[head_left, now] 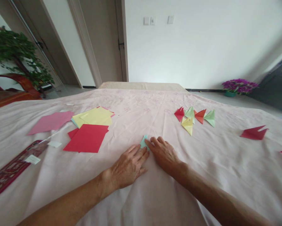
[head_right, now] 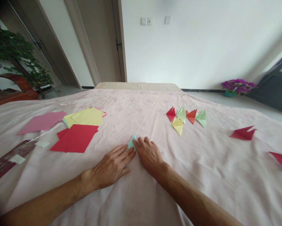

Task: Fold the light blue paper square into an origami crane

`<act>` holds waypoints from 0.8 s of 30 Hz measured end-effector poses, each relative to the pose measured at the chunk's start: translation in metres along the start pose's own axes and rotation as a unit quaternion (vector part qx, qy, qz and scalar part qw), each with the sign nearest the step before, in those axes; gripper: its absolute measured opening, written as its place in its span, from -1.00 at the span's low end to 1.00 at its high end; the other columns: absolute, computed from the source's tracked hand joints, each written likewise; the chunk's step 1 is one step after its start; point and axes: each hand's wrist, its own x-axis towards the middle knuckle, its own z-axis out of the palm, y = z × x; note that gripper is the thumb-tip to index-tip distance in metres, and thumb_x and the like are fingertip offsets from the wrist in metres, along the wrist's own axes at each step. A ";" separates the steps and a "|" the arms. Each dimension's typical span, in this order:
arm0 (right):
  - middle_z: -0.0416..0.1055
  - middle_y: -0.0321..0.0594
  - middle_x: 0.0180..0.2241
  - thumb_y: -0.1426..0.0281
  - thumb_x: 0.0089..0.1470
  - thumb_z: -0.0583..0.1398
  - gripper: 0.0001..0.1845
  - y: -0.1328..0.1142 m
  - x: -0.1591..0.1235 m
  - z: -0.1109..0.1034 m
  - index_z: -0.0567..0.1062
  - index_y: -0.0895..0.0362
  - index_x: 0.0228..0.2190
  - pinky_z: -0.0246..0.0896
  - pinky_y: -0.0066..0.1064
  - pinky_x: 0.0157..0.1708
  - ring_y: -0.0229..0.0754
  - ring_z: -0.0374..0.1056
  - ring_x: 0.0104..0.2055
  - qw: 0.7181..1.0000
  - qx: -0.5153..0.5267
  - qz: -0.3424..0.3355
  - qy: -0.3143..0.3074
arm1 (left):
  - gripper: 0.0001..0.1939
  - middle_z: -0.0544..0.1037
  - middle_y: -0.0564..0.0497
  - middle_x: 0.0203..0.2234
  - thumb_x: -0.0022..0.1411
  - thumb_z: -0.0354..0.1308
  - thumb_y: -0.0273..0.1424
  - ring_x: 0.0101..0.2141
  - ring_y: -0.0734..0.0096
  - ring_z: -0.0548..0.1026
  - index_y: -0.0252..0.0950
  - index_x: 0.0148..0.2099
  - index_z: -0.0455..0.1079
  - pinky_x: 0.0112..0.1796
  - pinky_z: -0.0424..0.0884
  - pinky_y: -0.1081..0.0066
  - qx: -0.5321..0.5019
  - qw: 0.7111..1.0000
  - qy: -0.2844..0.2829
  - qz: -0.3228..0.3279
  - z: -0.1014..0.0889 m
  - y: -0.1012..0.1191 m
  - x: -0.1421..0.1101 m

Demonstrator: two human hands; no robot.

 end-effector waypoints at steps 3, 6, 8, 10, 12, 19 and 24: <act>0.32 -0.10 -0.07 0.55 0.17 0.04 -0.52 0.000 0.000 -0.002 0.25 0.06 0.12 0.21 -0.33 -0.30 -0.03 0.21 -0.11 1.000 -0.001 0.019 -0.006 | -0.41 0.30 -0.19 0.19 0.28 0.07 -0.20 0.17 0.04 0.26 -0.37 0.26 0.15 0.19 0.12 0.13 -0.011 1.000 0.008 -0.008 0.000 0.000 -0.002; 0.34 -0.13 -0.08 0.59 0.17 0.02 -0.48 -0.001 -0.011 -0.003 0.24 0.01 0.13 0.20 -0.35 -0.26 -0.08 0.22 -0.11 1.000 0.026 0.006 0.011 | -0.44 0.32 -0.16 0.19 0.28 0.07 -0.22 0.18 0.09 0.26 -0.32 0.26 0.15 0.18 0.16 0.14 -0.028 0.999 0.016 -0.014 0.000 0.000 -0.001; 0.36 -0.15 -0.07 0.58 0.18 0.01 -0.52 -0.005 -0.021 -0.004 0.30 -0.01 0.09 0.18 -0.32 -0.20 -0.09 0.24 -0.12 0.999 0.033 -0.012 0.018 | -0.44 0.34 -0.15 0.17 0.27 0.09 -0.25 0.18 0.12 0.26 -0.32 0.26 0.14 0.18 0.16 0.15 -0.040 0.999 0.023 -0.017 0.000 0.000 0.000; 0.37 -0.14 -0.04 0.56 0.18 0.03 -0.56 -0.008 -0.031 -0.003 0.34 0.00 0.05 0.16 -0.28 -0.17 -0.07 0.25 -0.09 0.999 0.035 -0.014 0.020 | -0.45 0.36 -0.14 0.16 0.27 0.08 -0.29 0.18 0.14 0.26 -0.33 0.26 0.14 0.19 0.16 0.16 -0.050 0.998 0.029 -0.017 0.001 0.000 0.000; 0.38 -0.13 -0.03 0.57 0.16 0.04 -0.57 -0.009 -0.037 -0.002 0.38 0.01 0.02 0.15 -0.27 -0.15 -0.05 0.26 -0.05 0.998 0.050 -0.008 0.024 | -0.48 0.36 -0.14 0.16 0.28 0.06 -0.33 0.18 0.14 0.27 -0.33 0.26 0.15 0.19 0.16 0.16 -0.057 0.998 0.035 -0.017 0.002 0.000 -0.001; 0.48 -0.18 -0.13 0.69 -0.01 -0.03 -0.49 0.010 -0.043 -0.001 0.56 0.08 -0.19 0.19 -0.40 -0.12 -0.16 0.37 -0.11 0.971 0.208 0.087 0.079 | -0.69 0.53 -0.03 -0.06 0.33 -0.09 -0.52 0.01 0.37 0.44 -0.24 0.06 0.34 0.10 0.30 0.28 -0.184 0.973 0.126 -0.062 0.005 -0.009 -0.011; 0.46 -0.20 -0.12 0.70 -0.02 -0.06 -0.40 0.009 -0.035 0.003 0.53 0.07 -0.09 0.20 -0.42 -0.11 -0.18 0.35 -0.06 0.954 0.236 0.133 0.131 | -0.70 0.48 -0.07 -0.09 0.32 -0.08 -0.49 -0.01 0.33 0.42 -0.22 0.03 0.34 0.03 0.36 0.27 -0.220 0.923 0.235 -0.210 0.008 -0.020 -0.003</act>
